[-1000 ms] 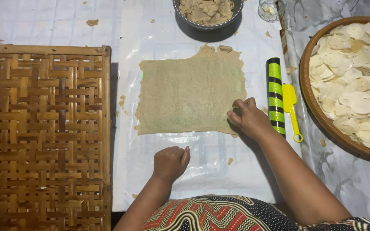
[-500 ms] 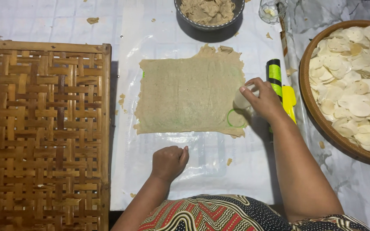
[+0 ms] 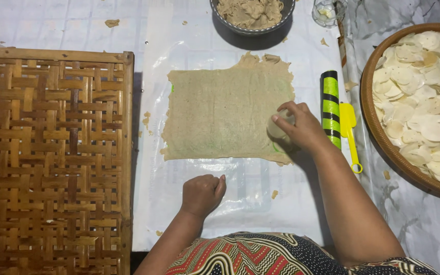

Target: Cutting circular shapes from a flattened dough sheet and placing them on a drying tray.

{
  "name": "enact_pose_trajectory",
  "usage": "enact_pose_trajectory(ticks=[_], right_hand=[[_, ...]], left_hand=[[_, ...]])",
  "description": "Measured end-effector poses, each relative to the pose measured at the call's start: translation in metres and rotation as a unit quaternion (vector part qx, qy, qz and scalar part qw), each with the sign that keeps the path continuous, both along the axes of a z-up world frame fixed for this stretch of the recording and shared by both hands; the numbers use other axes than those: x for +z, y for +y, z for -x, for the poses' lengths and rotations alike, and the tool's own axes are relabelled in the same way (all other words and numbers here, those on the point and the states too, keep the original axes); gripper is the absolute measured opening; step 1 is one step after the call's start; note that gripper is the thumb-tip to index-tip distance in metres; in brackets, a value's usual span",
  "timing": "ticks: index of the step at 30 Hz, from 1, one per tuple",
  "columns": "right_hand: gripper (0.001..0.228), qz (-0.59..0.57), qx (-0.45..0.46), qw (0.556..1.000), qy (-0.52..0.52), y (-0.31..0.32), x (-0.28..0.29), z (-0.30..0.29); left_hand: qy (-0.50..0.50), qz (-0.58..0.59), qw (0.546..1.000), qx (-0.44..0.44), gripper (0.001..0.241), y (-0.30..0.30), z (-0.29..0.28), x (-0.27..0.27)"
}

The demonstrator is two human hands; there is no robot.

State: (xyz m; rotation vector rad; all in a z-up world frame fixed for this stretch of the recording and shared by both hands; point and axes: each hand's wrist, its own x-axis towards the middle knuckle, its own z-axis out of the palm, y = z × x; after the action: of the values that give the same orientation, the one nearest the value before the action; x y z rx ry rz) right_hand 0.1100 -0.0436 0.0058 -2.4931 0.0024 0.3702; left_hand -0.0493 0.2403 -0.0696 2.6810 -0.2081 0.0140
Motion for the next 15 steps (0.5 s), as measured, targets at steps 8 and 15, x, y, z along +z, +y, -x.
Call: enact_pose_trajectory(ticks=[8, 15], right_hand=[[0.038, -0.009, 0.1, 0.994, 0.038, 0.019, 0.003, 0.03], [0.039, 0.013, 0.125, 0.992, 0.017, 0.027, 0.003, 0.036]], left_hand=[[-0.009, 0.001, 1.0, 0.004, 0.055, 0.001, 0.0, -0.001], [-0.012, 0.009, 1.0, 0.002, 0.056, 0.001, -0.001, -0.002]])
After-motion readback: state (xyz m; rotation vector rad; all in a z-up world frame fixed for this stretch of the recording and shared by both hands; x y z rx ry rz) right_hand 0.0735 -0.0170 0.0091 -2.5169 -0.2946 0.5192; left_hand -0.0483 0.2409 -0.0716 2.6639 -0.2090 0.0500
